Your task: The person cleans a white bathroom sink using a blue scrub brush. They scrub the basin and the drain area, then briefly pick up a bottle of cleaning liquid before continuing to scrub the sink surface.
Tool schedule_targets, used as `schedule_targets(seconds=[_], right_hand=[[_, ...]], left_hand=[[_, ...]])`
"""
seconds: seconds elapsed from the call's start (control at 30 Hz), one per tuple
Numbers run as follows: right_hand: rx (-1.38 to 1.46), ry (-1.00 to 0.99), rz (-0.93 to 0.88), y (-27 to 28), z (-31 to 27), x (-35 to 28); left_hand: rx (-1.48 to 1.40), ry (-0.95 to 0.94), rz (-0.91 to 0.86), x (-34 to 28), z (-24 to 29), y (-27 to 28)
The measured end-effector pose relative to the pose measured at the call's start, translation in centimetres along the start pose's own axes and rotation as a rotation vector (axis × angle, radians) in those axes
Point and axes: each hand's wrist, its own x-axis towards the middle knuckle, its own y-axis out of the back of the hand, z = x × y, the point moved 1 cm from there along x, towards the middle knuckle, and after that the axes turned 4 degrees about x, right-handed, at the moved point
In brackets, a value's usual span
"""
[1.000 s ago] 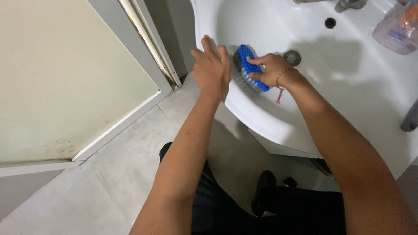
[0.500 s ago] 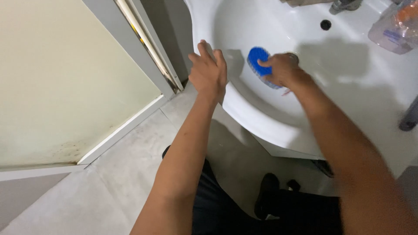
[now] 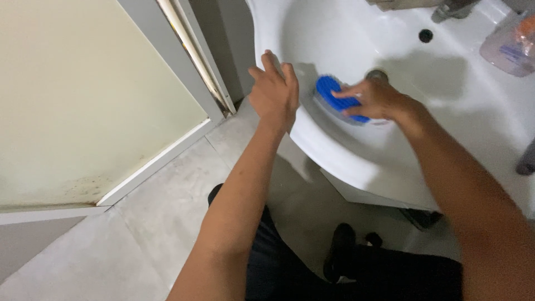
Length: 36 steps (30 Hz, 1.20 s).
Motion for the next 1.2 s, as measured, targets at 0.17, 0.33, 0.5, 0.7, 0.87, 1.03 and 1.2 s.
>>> schedule_targets(seconds=[0.17, 0.33, 0.5, 0.7, 0.87, 1.03, 1.2], right_hand=[[0.055, -0.079, 0.168, 0.5, -4.0, 4.7], [0.066, 0.06, 0.559, -1.6, -3.7, 7.9], [0.127, -0.01, 0.133, 0.1, -5.7, 1.5], [0.157, -0.322, -0.358, 5.0, -5.3, -8.4], [0.169, -0.103, -0.286, 4.1, -4.5, -6.3], [0.328, 0.797, 0.178, 0.9, -5.0, 0.1], [0.591, 0.147, 0.364, -0.9, -6.8, 2.8]], left_hand=[[0.073, 0.06, -0.019, -0.2, 0.3, 0.4], [0.062, 0.088, -0.021, 0.0, 0.3, 0.3], [0.043, 0.04, 0.013, -0.3, 0.3, 0.3], [0.016, 0.067, 0.019, -0.4, 0.7, 0.4], [0.02, 0.03, 0.049, -0.2, 0.3, -0.1], [-0.039, 0.053, 0.014, -0.3, 0.5, 0.3], [0.047, -0.002, 0.084, 0.0, -0.3, -0.8]])
